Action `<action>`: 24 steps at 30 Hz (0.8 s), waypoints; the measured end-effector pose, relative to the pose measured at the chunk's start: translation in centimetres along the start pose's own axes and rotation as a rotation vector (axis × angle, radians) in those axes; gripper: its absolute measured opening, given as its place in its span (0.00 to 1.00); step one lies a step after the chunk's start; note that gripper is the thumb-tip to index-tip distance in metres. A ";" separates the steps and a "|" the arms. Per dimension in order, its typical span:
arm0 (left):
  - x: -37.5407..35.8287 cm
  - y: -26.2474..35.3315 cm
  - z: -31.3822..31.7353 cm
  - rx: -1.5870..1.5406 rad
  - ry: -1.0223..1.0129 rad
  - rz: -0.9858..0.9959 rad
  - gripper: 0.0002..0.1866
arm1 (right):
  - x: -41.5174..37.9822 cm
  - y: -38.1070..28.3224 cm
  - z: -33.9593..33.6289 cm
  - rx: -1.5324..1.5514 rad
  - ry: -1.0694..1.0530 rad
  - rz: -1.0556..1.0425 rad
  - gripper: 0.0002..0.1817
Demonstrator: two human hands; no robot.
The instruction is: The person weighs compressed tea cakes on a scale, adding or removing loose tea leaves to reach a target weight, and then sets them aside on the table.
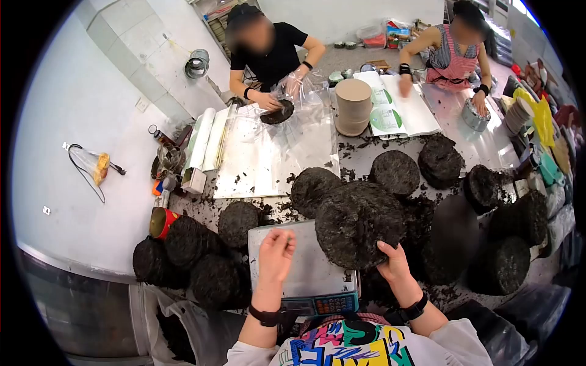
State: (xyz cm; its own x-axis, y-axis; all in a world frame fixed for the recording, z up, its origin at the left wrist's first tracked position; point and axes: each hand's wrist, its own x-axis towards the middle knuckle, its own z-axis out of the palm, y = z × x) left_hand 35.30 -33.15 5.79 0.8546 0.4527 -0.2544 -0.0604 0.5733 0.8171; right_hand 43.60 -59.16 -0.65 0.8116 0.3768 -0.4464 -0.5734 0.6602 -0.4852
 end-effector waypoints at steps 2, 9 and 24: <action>-0.6 2.3 -0.1 -0.135 0.002 0.022 0.02 | 0.0 -0.2 -0.3 0.000 0.010 -0.009 0.22; 0.1 -0.9 4.6 1.034 -0.181 0.423 0.02 | -0.4 -0.4 -0.8 -0.045 -0.018 -0.074 0.27; 2.8 -3.5 5.3 0.159 -0.238 -0.198 0.03 | 2.6 -4.3 -3.8 0.028 0.017 -0.221 0.24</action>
State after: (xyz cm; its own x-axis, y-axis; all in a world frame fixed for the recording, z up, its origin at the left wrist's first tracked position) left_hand 40.67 -37.52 4.95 0.9391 0.1604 -0.3039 0.1840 0.5120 0.8391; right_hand 47.75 -63.52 -2.53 0.9149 0.2100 -0.3447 -0.3784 0.7433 -0.5516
